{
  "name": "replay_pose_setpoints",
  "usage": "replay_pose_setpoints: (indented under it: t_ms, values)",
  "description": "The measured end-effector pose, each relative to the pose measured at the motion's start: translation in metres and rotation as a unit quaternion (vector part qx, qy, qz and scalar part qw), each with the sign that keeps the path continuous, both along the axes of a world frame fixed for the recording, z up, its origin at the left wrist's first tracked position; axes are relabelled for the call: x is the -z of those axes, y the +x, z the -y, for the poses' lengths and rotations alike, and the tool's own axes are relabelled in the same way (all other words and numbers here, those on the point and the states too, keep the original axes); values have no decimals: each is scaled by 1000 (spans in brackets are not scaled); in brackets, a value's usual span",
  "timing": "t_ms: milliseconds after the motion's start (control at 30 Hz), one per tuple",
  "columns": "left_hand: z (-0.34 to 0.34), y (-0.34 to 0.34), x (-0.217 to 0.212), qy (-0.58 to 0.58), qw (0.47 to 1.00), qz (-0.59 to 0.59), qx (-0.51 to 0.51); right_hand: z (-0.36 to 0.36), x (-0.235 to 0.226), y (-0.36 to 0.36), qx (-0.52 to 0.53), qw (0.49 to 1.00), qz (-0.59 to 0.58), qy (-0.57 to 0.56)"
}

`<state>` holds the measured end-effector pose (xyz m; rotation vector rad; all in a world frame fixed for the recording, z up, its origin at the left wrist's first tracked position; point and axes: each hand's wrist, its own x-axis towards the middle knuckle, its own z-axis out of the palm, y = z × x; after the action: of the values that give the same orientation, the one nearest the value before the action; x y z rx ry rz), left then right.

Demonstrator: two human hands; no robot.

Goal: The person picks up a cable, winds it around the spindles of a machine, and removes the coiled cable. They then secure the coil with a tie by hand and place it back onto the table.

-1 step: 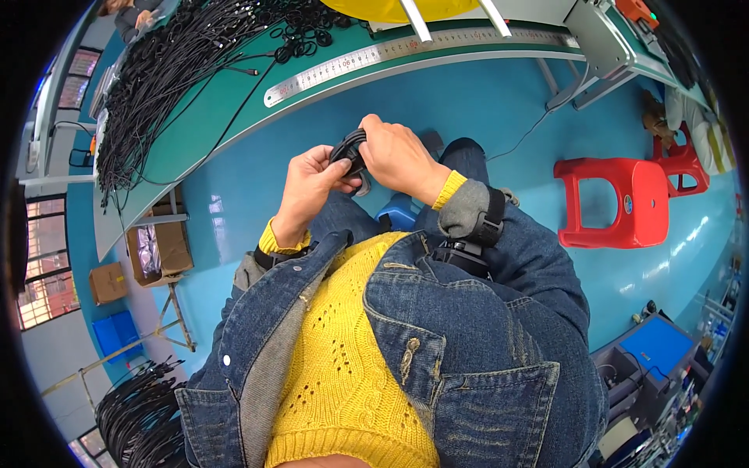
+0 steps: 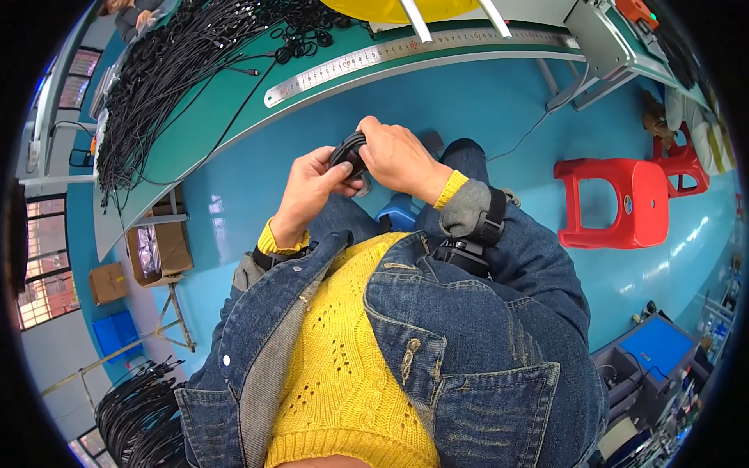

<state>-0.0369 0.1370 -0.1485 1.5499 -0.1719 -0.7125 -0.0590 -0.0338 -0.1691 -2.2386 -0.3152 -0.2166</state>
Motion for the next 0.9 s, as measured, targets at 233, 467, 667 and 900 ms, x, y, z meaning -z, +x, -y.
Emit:
replay_pose_setpoints:
  t_ms: [233, 467, 667, 900]
  values:
    - [-11, 3, 3, -111, 939, -281, 163, 2, -4, -1, -94, 992, -9, -80]
    - [-2, 0, -4, -204, 889, -398, 96, 9, 5, 6, -140, 990, 11, 23]
    - [-6, 3, 1, -149, 932, -307, 124, 10, 3, 8, -187, 981, -17, 56]
    - [11, -16, 18, 128, 919, 360, 92, -8, -7, -6, -105, 977, -123, 140]
